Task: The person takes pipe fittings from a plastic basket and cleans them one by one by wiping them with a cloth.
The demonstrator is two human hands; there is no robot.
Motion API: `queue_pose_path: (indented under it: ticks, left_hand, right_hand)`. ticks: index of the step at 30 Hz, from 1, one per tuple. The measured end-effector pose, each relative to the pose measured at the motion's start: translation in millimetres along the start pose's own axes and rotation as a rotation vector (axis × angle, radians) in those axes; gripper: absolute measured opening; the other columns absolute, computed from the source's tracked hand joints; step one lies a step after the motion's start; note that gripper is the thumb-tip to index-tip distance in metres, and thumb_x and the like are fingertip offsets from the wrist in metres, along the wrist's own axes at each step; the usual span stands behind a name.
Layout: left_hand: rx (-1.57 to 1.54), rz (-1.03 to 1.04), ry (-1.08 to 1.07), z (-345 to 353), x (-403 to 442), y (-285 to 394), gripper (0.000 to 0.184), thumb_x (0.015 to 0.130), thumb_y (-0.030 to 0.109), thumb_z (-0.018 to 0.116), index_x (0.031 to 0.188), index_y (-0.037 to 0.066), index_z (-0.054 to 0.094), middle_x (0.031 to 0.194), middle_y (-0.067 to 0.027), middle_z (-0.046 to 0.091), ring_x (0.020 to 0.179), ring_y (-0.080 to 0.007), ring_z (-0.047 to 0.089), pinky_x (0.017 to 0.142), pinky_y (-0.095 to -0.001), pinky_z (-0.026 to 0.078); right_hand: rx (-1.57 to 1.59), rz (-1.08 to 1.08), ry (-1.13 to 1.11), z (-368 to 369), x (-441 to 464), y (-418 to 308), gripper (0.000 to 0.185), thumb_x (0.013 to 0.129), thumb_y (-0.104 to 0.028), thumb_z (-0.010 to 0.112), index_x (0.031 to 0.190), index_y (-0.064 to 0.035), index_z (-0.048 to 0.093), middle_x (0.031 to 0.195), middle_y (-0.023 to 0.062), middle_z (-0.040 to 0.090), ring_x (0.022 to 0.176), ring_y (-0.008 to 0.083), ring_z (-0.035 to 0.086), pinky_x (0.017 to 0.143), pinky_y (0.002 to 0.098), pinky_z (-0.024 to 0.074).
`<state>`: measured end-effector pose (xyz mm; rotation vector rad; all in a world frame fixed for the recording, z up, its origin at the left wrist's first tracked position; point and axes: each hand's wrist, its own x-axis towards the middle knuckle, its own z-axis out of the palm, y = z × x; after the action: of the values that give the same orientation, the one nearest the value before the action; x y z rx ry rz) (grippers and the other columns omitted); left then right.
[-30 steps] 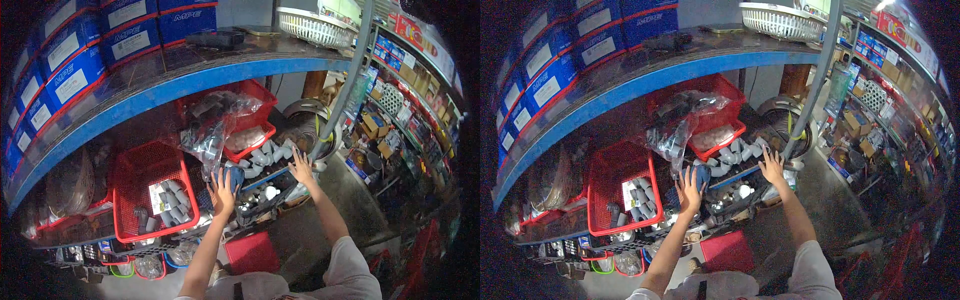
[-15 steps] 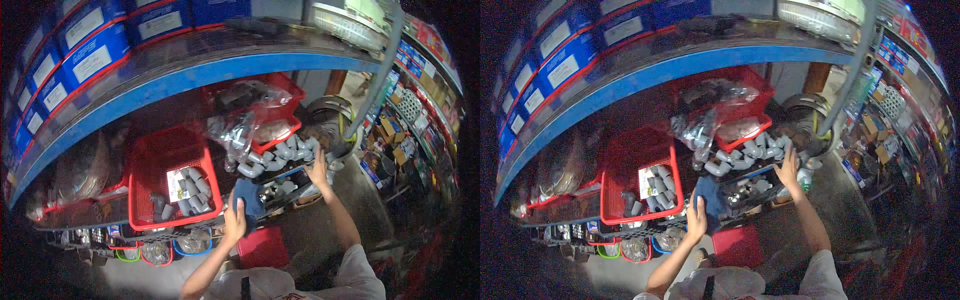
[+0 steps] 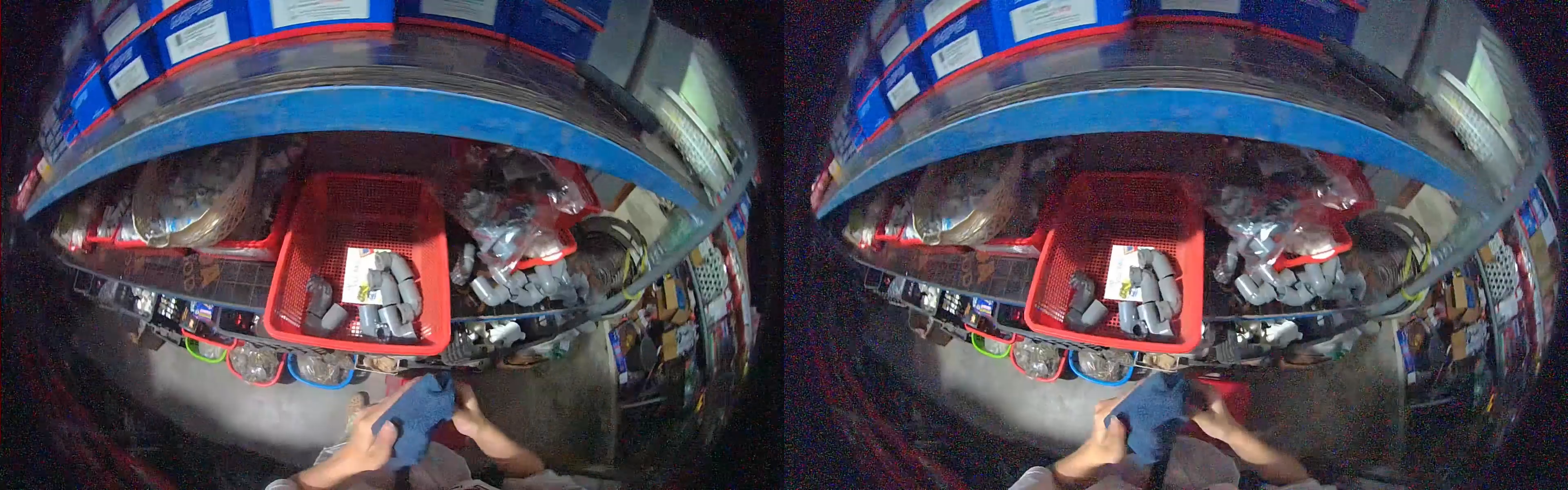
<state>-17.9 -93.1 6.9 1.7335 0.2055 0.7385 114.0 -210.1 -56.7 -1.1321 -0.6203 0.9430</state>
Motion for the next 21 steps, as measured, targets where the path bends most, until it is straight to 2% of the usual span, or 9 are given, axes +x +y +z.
queue_pose_path:
  ticks: [2,5,6,8,12,16,18,20,21]
  left_hand:
    - [0.058,0.034,-0.009,-29,11,6,0.044,0.08,0.03,0.035,0.101,-0.008,0.045,0.097,-0.0209,0.051,0.085,-0.0343,0.052,0.074,-0.0372,0.04]
    - [0.385,0.051,-0.112,-69,35,15,0.03,0.077,0.014,0.044,0.1,-0.004,0.048,0.087,-0.0192,0.054,0.079,-0.0326,0.053,0.071,-0.0367,0.041]
    - [0.421,0.074,-0.133,-79,45,7,0.028,0.076,0.01,0.045,0.101,-0.003,0.049,0.082,-0.0188,0.056,0.075,-0.0315,0.054,0.068,-0.0361,0.042]
    - [0.494,-0.058,-0.19,-94,78,0,0.028,0.076,0.014,0.047,0.101,0.0,0.049,0.071,-0.0189,0.055,0.066,-0.0312,0.055,0.06,-0.0369,0.043]
    - [0.882,0.079,-0.4,-101,143,-67,0.024,0.075,0.02,0.047,0.091,0.002,0.054,0.068,-0.0197,0.055,0.062,-0.0328,0.054,0.057,-0.0401,0.044]
    - [1.178,0.065,-0.669,-82,177,-114,0.019,0.068,0.016,0.051,0.081,0.002,0.056,0.071,-0.0164,0.056,0.066,-0.0297,0.056,0.057,-0.0393,0.046]
    - [1.29,0.096,-0.81,-73,186,-122,0.018,0.067,0.017,0.051,0.077,0.003,0.056,0.07,-0.0154,0.057,0.066,-0.0292,0.056,0.057,-0.0389,0.046]
    - [1.435,-0.013,-0.847,-59,192,-120,0.014,0.065,0.012,0.049,0.072,0.006,0.06,0.072,-0.0125,0.058,0.07,-0.0256,0.057,0.06,-0.0358,0.046]
    - [1.382,-0.035,-0.766,-59,194,-125,0.016,0.065,0.018,0.052,0.072,0.006,0.06,0.073,-0.0126,0.058,0.071,-0.026,0.057,0.061,-0.0351,0.046]
  right_hand:
    - [0.054,0.04,0.001,2,7,-4,0.031,0.066,-0.006,0.056,0.095,0.0022,0.05,0.093,0.0087,0.054,0.086,0.0171,0.05,0.078,0.0307,0.0387]
    - [0.359,0.228,0.348,4,-2,-27,0.033,0.062,-0.006,0.058,0.093,0.0031,0.051,0.086,0.0108,0.056,0.079,0.0202,0.054,0.071,0.0297,0.0433]
    - [0.414,0.261,0.227,1,5,-42,0.036,0.061,-0.007,0.057,0.095,0.0028,0.05,0.088,0.0126,0.055,0.08,0.0224,0.054,0.071,0.0323,0.0439]
    - [0.567,0.247,0.306,-8,0,-46,0.038,0.062,-0.008,0.054,0.098,0.002,0.049,0.092,0.0128,0.054,0.083,0.0237,0.053,0.075,0.0334,0.0425]
    - [0.653,0.126,0.46,-12,-6,-45,0.037,0.063,-0.01,0.051,0.098,0.0012,0.048,0.094,0.0113,0.053,0.086,0.0247,0.051,0.076,0.0338,0.0411]
    - [-1.022,-0.019,0.651,-9,-17,-47,0.021,0.066,-0.006,0.053,0.086,-0.0006,0.052,0.082,0.0064,0.055,0.073,0.0178,0.052,0.067,0.0248,0.0398]
    - [-0.748,0.219,0.271,-20,-17,-47,0.012,0.066,-0.009,0.057,0.074,-0.0004,0.055,0.065,0.0043,0.056,0.06,0.0157,0.052,0.058,0.0252,0.0399]
    - [-1.258,0.001,0.508,-27,-20,-35,0.024,0.069,-0.022,0.059,0.064,0.0005,0.052,0.049,0.0016,0.045,0.047,0.0087,0.042,0.045,0.0261,0.034]
    - [-1.238,0.064,0.53,-34,-24,-32,0.024,0.069,-0.022,0.059,0.064,0.0003,0.052,0.049,0.0016,0.045,0.048,0.0089,0.043,0.045,0.0269,0.0348]
